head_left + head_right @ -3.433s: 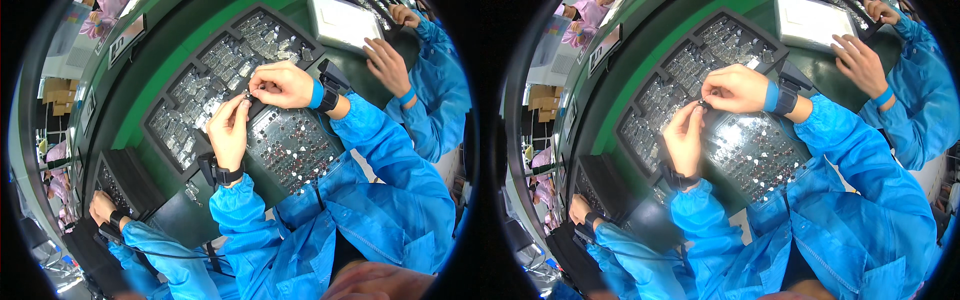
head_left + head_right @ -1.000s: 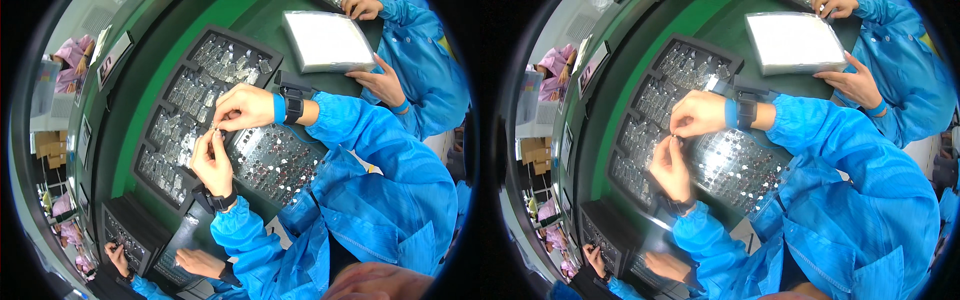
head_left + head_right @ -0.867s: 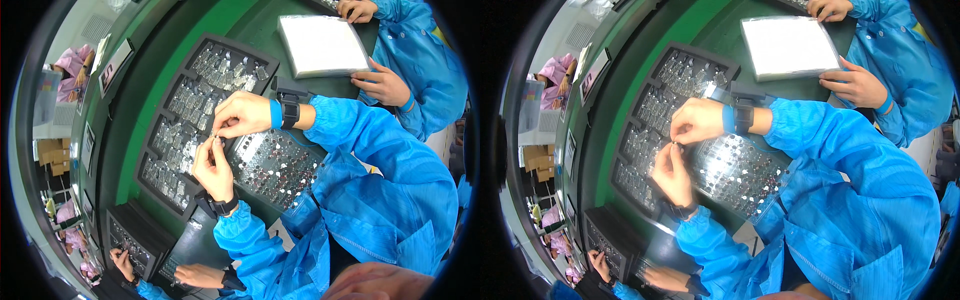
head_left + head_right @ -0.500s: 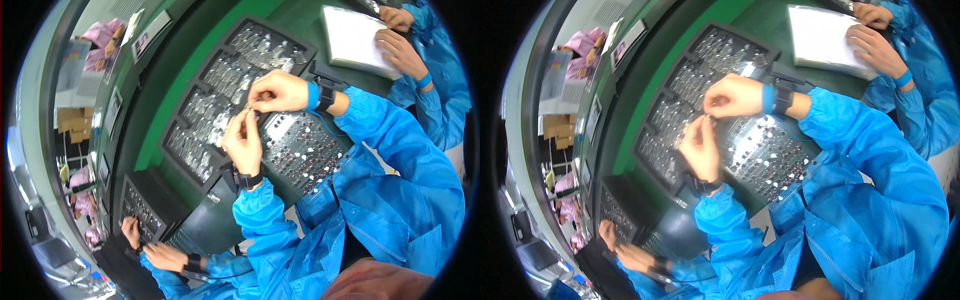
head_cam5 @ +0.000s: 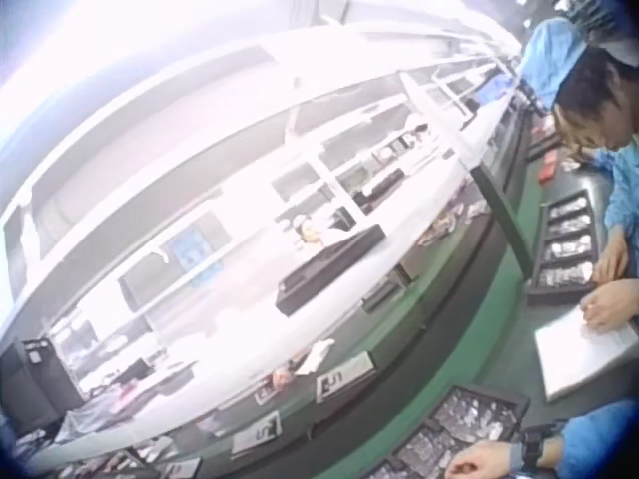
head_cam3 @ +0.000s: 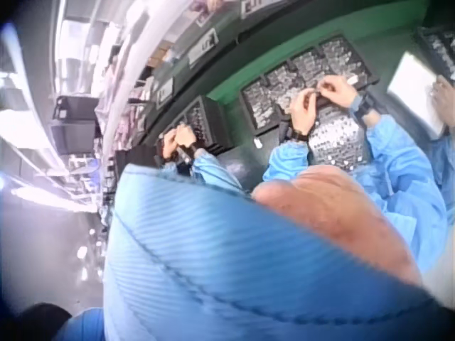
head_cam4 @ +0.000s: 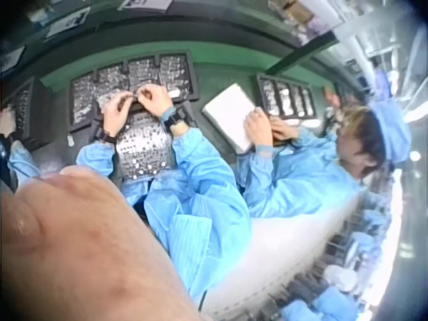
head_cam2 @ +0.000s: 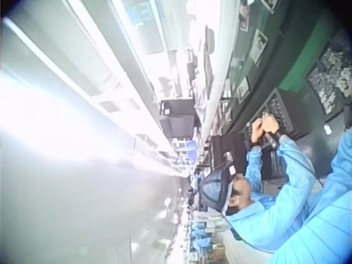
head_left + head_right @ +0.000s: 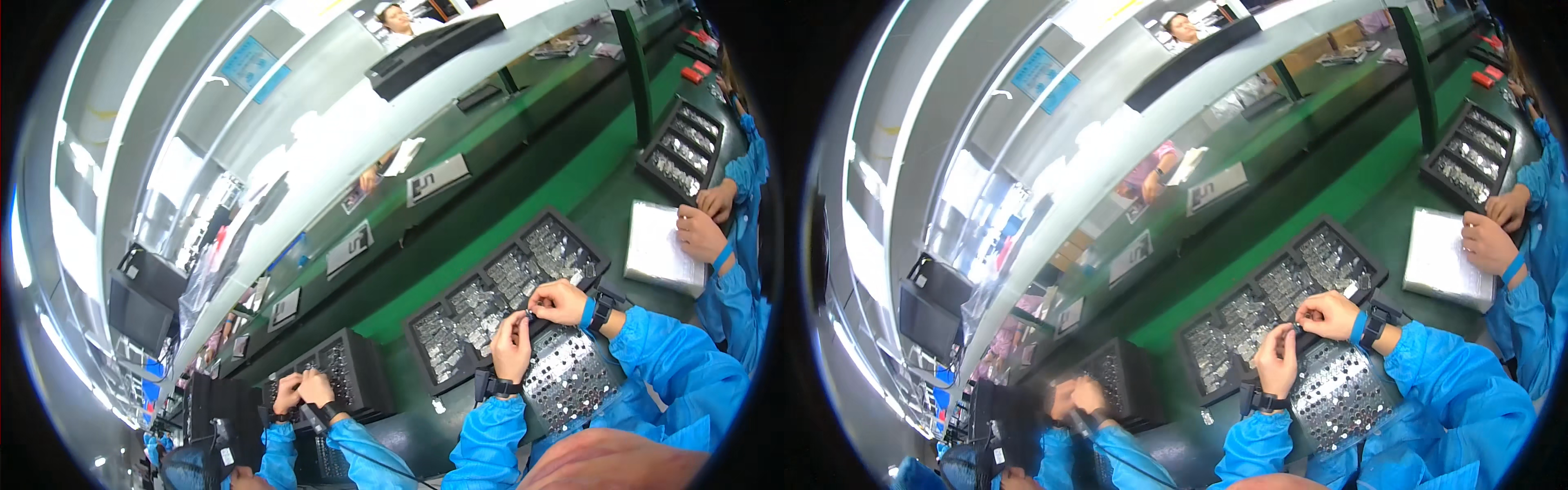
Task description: Manually assembling small electronic components on a printed circuit board at a factory workstation.
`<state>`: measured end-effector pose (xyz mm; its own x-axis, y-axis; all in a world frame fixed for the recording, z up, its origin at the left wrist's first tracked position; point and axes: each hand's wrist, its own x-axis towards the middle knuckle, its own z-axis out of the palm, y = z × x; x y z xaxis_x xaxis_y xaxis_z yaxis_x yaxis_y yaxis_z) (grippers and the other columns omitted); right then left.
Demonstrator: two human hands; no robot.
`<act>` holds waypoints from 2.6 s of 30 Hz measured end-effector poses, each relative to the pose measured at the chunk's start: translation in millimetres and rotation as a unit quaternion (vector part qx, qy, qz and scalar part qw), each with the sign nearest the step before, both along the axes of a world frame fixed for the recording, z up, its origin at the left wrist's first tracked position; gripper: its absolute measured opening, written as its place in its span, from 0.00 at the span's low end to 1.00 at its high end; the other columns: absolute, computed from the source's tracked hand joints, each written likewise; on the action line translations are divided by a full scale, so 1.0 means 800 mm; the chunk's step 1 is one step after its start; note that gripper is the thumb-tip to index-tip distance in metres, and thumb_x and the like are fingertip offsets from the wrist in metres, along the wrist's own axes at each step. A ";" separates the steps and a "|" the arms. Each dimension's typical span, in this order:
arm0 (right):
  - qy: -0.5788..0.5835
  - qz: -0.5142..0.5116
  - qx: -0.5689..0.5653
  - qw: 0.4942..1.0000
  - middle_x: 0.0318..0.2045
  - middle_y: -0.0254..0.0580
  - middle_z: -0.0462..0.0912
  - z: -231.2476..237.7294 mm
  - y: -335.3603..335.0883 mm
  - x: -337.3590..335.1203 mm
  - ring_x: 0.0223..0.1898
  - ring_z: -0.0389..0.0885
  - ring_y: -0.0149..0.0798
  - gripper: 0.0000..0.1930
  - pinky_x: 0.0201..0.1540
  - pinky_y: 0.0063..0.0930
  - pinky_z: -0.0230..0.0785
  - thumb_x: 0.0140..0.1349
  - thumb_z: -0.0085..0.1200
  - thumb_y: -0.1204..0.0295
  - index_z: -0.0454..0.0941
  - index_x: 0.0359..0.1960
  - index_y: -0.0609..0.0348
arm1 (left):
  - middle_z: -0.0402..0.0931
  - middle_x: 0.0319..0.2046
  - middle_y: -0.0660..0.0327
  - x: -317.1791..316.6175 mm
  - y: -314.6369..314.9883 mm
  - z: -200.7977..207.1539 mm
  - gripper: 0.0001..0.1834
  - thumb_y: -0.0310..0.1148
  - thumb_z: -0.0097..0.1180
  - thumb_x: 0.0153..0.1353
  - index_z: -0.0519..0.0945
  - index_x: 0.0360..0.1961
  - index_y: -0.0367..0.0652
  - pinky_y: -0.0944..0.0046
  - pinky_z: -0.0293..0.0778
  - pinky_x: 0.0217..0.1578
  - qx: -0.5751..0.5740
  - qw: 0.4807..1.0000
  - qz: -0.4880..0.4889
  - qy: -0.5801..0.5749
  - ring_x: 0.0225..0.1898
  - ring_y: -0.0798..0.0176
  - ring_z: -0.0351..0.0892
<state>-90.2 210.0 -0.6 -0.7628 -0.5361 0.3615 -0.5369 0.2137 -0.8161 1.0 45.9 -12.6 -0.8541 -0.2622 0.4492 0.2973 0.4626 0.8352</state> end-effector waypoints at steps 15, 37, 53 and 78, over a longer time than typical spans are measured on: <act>0.032 0.030 -0.029 0.999 0.26 0.39 0.82 0.002 -0.003 -0.009 0.24 0.78 0.34 0.07 0.29 0.29 0.70 0.56 0.63 0.71 0.87 0.35 0.58 | 0.82 0.30 0.66 -0.014 -0.021 -0.015 0.09 0.27 0.62 0.68 0.84 0.48 0.39 0.73 0.72 0.29 0.020 0.999 -0.038 -0.025 0.28 0.77 0.76; 0.038 0.042 0.053 0.997 0.38 0.43 0.88 -0.012 0.009 -0.018 0.39 0.87 0.44 0.12 0.44 0.37 0.78 0.62 0.61 0.61 0.89 0.41 0.53 | 0.80 0.32 0.68 -0.023 -0.039 -0.031 0.10 0.28 0.61 0.69 0.84 0.49 0.39 0.74 0.71 0.31 0.079 0.983 -0.127 -0.105 0.29 0.76 0.75; -0.132 -0.004 0.022 0.991 0.22 0.31 0.82 -0.004 -0.014 -0.029 0.22 0.72 0.20 0.07 0.25 0.20 0.63 0.59 0.63 0.72 0.86 0.34 0.65 | 0.86 0.37 0.63 -0.043 -0.050 -0.020 0.12 0.30 0.62 0.68 0.81 0.49 0.37 0.74 0.74 0.31 0.207 0.948 -0.173 -0.166 0.35 0.75 0.81; -0.014 0.042 -0.027 0.999 0.24 0.36 0.75 -0.007 -0.009 -0.021 0.20 0.70 0.26 0.03 0.24 0.25 0.60 0.57 0.60 0.77 0.81 0.30 0.66 | 0.86 0.36 0.62 -0.021 -0.028 -0.015 0.10 0.25 0.63 0.66 0.84 0.47 0.35 0.74 0.78 0.37 0.139 0.984 -0.082 -0.073 0.37 0.75 0.82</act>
